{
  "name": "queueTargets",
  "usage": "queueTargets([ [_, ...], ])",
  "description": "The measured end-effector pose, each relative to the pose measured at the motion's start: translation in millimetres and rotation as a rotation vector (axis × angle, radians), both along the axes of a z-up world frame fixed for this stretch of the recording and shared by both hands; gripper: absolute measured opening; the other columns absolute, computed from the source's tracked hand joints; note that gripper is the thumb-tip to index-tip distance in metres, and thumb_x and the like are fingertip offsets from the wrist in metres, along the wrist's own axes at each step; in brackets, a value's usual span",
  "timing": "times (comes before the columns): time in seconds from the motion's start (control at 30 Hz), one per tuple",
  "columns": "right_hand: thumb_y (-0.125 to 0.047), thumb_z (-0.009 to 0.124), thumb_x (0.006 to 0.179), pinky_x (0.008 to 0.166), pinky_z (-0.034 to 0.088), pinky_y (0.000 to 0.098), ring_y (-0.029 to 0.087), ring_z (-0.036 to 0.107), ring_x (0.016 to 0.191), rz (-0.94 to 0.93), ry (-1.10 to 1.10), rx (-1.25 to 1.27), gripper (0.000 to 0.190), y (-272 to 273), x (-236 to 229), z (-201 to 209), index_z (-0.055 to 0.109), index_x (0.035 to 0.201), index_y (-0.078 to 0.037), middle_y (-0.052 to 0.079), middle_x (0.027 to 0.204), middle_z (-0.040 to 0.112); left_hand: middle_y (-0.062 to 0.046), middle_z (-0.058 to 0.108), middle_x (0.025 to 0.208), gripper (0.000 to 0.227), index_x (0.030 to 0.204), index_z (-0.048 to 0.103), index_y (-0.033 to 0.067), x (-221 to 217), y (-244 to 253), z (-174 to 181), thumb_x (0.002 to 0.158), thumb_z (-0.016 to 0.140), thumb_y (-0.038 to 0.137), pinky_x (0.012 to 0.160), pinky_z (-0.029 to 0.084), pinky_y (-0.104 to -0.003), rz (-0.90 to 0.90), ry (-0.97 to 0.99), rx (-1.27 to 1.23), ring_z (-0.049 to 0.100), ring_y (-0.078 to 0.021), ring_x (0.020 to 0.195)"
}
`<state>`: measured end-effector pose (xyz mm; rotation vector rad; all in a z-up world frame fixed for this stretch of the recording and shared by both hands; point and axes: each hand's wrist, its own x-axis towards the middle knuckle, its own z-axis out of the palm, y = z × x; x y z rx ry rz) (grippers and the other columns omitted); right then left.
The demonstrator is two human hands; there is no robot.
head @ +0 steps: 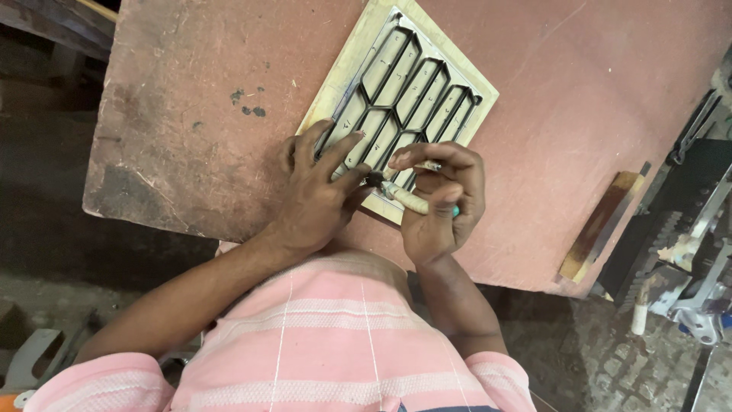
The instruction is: The person applies a dark substance from a small tube into the recessed compartments of a rectangular wooden mold with a grid pattern. The person holds the mold steady with the left hand while squeezing the tube with the right hand, moving systematically across the compartments.
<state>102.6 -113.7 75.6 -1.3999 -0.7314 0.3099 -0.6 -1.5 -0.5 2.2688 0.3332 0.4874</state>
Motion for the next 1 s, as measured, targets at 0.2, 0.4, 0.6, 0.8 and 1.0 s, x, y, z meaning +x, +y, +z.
queueTargets([
  [0.2,-0.034,0.068,0.107,0.069,0.055,0.0351,0.016,0.059,0.074,0.059,-0.029,0.03,0.04,-0.1,7.1,-7.5,0.053,0.09,-0.001,0.01,0.086,0.059,-0.037,0.02,0.163,0.096,0.157,0.033,-0.0073,-9.6,6.2,1.1,0.086,0.082,0.035,0.117,0.01,-0.069,0.125,0.156,-0.135,0.014,-0.0527,0.152],
  [0.4,-0.022,0.074,0.099,0.06,0.05,0.0371,0.018,0.056,0.061,0.439,-0.196,0.056,0.037,13.0,26.2,7.1,0.053,0.074,-0.006,0.006,0.068,0.055,-0.027,0.026,0.164,0.101,0.155,0.03,-0.0091,-4.6,18.2,0.8,0.081,0.081,0.037,0.123,0.009,-0.063,0.108,0.272,-0.123,0.017,-0.0432,0.155],
  [0.6,-0.025,0.064,0.109,0.063,0.054,0.0357,0.018,0.059,0.065,0.425,0.706,-0.107,0.042,58.6,89.3,13.3,0.056,0.074,-0.003,0.006,0.069,0.056,-0.025,0.025,0.168,0.099,0.158,0.029,-0.0092,-5.2,15.4,-4.3,0.081,0.079,0.029,0.128,0.007,-0.06,0.078,0.343,0.057,0.015,-0.0419,0.159],
  [0.8,-0.023,0.051,0.117,0.08,0.058,0.0418,0.026,0.066,0.086,0.106,0.337,0.125,0.017,12.6,80.4,7.4,0.047,0.116,-0.006,0.014,0.094,0.065,-0.03,0.023,0.165,0.103,0.156,0.03,-0.0124,-8.5,16.6,-4.2,0.083,0.081,0.041,0.124,0.005,-0.065,0.079,0.239,-0.035,0.012,-0.0468,0.156],
  [1.0,-0.032,0.041,0.119,0.102,0.055,0.0478,0.031,0.063,0.11,-0.083,0.258,0.23,0.028,-15.1,28.1,-0.2,0.045,0.125,-0.005,0.024,0.121,0.062,-0.031,0.022,0.165,0.107,0.155,0.028,-0.0126,-10.5,14.6,-6.0,0.082,0.08,0.046,0.124,0.005,-0.066,0.056,0.271,0.002,0.012,-0.0462,0.157],
])
